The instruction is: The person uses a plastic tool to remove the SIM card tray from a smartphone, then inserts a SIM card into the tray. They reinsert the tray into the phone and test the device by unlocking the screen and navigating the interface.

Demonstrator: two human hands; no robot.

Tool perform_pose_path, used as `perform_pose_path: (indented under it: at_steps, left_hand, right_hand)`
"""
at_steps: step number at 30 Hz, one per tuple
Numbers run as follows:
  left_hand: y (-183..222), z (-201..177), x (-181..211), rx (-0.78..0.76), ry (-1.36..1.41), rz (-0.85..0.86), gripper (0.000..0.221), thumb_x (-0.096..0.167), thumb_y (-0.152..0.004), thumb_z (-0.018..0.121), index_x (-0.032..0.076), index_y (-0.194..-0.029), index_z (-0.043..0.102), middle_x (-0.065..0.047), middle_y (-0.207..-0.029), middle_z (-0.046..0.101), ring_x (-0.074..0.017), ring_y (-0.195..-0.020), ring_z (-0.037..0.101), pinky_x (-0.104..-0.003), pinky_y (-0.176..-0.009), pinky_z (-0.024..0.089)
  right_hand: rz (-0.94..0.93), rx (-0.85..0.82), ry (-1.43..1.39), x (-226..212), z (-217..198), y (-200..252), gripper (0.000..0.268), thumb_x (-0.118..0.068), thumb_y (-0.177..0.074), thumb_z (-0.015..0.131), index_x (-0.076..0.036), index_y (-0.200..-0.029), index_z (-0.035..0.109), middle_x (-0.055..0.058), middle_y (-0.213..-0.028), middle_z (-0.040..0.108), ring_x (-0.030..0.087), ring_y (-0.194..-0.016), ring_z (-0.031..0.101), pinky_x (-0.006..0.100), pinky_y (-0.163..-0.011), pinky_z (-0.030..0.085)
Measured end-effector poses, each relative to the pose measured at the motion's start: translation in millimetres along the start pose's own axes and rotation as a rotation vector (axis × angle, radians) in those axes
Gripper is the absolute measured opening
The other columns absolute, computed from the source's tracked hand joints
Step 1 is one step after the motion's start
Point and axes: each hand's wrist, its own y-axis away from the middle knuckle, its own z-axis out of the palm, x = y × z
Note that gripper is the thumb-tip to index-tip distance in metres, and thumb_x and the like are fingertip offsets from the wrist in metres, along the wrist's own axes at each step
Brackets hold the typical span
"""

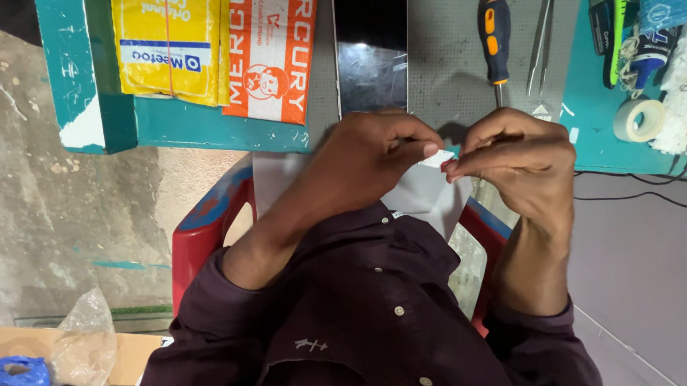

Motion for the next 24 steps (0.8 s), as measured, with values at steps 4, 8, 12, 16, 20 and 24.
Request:
perform_pose_path:
  at_steps: [4,8,12,16,20,24]
  left_hand:
    - [-0.4,-3.2,3.7,-0.068,0.017,-0.033,0.012,0.017,-0.096,0.071,0.008,-0.1,0.077,-0.006,-0.091,0.076,-0.0175,-0.078,0.073,-0.032,-0.072,0.056]
    - [-1.8,-5.6,4.1,-0.116,0.018,0.072,0.012,0.016,-0.096,0.07,0.005,-0.1,0.076,-0.007,-0.09,0.076,-0.0202,-0.082,0.072,-0.034,-0.074,0.055]
    - [-3.4,-5.0,1.8,-0.119,0.009,0.138,0.012,0.013,-0.096,0.07,0.003,-0.1,0.075,-0.009,-0.091,0.075,-0.0232,-0.084,0.073,-0.035,-0.075,0.055]
    - [-4.8,-4.4,1.0,-0.13,0.009,0.161,0.013,0.014,-0.095,0.07,0.002,-0.098,0.074,-0.012,-0.091,0.075,-0.0268,-0.083,0.073,-0.038,-0.075,0.055]
    - [-6.1,-6.9,4.0,-0.185,-0.014,0.156,0.014,0.015,-0.094,0.069,0.002,-0.096,0.075,-0.013,-0.089,0.075,-0.0287,-0.083,0.072,-0.04,-0.076,0.055]
    - [-7.3,-6.8,6.4,-0.203,-0.035,0.145,0.013,0.014,-0.093,0.068,0.003,-0.094,0.074,-0.013,-0.089,0.075,-0.0294,-0.085,0.072,-0.041,-0.079,0.055]
  right_hand:
    - [0.009,-0.046,0.15,-6.0,-3.3,-1.1,0.014,0.0,-0.077,0.085,-0.002,-0.09,0.08,0.007,-0.089,0.069,0.012,-0.069,0.065,0.021,-0.057,0.048]
    - [-0.028,-0.095,0.156,-9.5,-6.4,-3.1,0.015,-0.001,-0.078,0.084,-0.004,-0.092,0.079,0.006,-0.092,0.07,0.013,-0.074,0.069,0.022,-0.06,0.052]
    - [-0.065,-0.141,0.183,-14.3,-9.4,-4.8,0.017,-0.002,-0.077,0.084,-0.004,-0.093,0.079,0.007,-0.093,0.07,0.015,-0.076,0.07,0.023,-0.062,0.055]
    - [-0.089,-0.222,0.174,-17.6,-12.2,-9.3,0.016,-0.002,-0.077,0.082,-0.004,-0.093,0.078,0.007,-0.093,0.071,0.018,-0.086,0.074,0.025,-0.07,0.065]
    - [-0.081,-0.273,0.124,-16.2,-11.8,-15.1,0.015,-0.002,-0.078,0.081,-0.004,-0.093,0.078,0.008,-0.094,0.071,0.019,-0.087,0.076,0.028,-0.077,0.068]
    - [-0.054,-0.32,0.2,-16.3,-14.4,-17.3,0.015,-0.002,-0.076,0.081,-0.005,-0.09,0.079,0.009,-0.092,0.072,0.019,-0.084,0.076,0.027,-0.072,0.065]
